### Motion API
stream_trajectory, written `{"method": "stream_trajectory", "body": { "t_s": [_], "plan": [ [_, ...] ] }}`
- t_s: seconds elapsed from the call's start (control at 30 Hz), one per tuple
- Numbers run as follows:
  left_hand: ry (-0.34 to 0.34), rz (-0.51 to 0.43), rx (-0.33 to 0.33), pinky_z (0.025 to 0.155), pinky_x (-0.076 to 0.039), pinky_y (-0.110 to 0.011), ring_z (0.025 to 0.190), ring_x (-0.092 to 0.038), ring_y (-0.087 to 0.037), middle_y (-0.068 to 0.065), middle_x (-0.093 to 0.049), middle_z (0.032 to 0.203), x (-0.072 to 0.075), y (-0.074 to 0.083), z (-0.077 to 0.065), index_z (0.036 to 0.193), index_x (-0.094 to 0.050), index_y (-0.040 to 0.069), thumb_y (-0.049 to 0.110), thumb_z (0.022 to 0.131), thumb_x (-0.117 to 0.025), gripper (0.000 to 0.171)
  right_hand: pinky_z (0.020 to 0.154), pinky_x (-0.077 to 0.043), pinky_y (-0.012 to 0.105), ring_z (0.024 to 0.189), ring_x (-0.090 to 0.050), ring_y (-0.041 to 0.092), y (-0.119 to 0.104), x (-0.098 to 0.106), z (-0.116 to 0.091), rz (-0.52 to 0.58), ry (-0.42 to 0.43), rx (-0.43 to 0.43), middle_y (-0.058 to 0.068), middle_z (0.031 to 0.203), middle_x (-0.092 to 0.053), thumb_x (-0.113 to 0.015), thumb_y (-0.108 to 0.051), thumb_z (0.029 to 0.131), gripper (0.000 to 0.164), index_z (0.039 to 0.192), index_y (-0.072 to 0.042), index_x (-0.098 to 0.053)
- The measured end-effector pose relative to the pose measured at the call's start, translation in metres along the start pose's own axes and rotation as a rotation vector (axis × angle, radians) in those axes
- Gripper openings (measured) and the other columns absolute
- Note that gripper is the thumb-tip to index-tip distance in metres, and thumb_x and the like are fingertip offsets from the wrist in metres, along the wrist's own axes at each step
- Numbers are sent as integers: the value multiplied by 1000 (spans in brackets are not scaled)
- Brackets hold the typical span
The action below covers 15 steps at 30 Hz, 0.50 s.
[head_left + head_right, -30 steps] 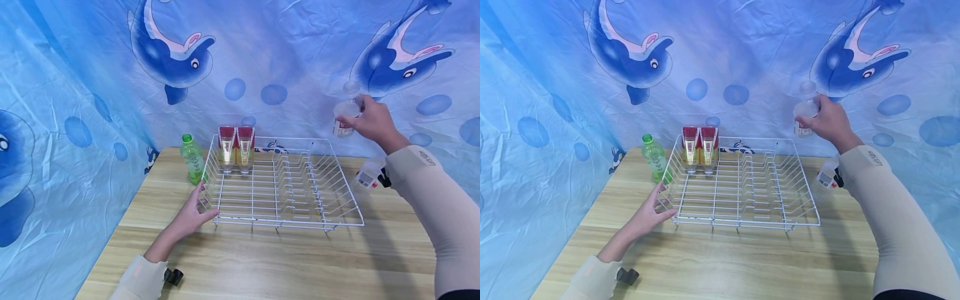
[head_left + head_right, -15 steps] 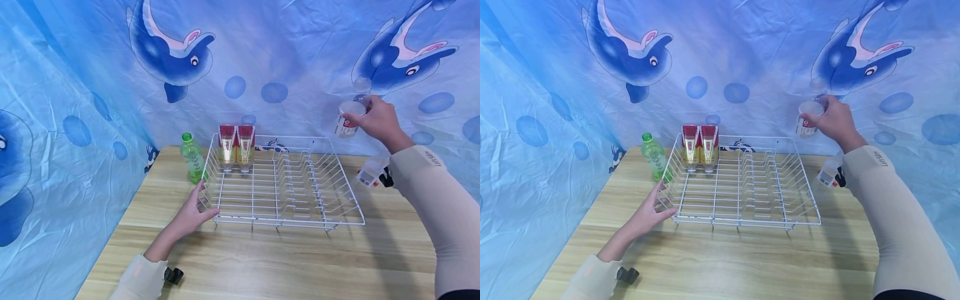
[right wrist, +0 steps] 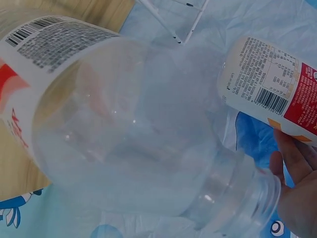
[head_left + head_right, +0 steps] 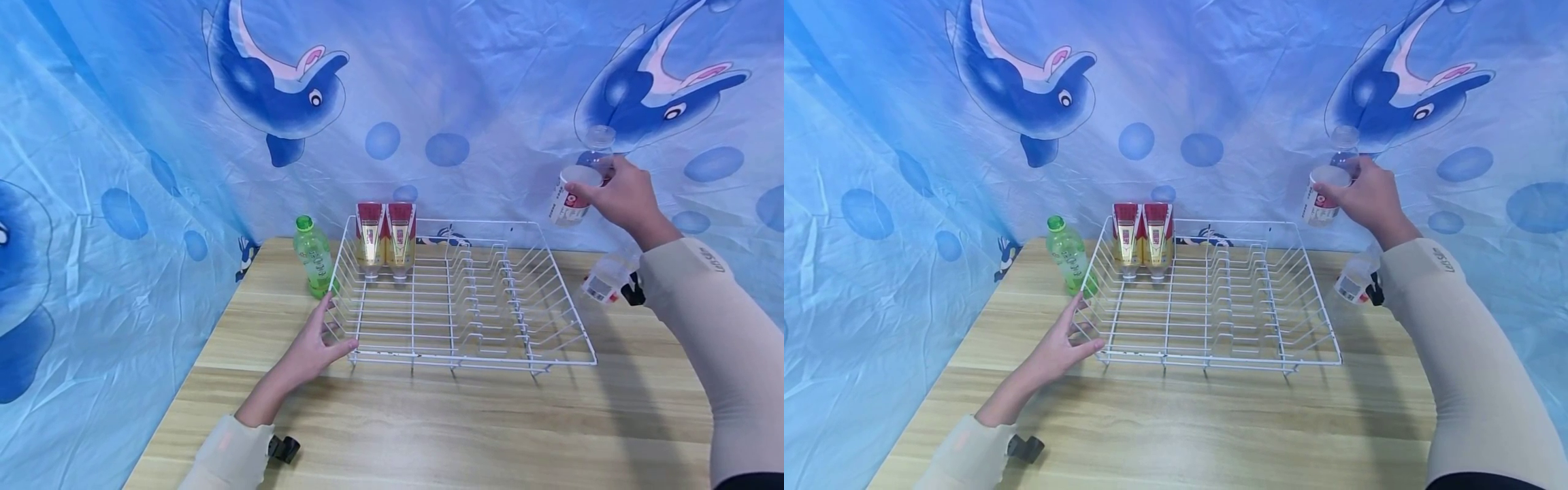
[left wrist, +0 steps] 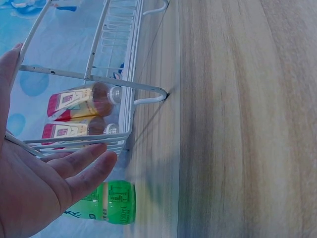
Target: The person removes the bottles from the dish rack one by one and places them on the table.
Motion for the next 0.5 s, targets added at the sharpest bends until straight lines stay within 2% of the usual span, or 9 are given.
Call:
{"method": "stream_trajectory", "body": {
  "t_s": [0.5],
  "plan": [
    [-3,-30,-9,96,-54,-51,134,-44,-49,-20,-15,165,0,0,1,164,-2,18,33,87,-81,111,96,-46,67,122,-46,51,10,5,-5,23,-10,-43,37,144,-42,-60,-66,90,104,155,7,-23]
  ]
}}
Point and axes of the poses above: each hand's wrist, its own z-axis towards the middle knuckle, its own x-axis out of the back of the hand, y = z × x, the point moved 6 cm from there along z, towards the middle knuckle
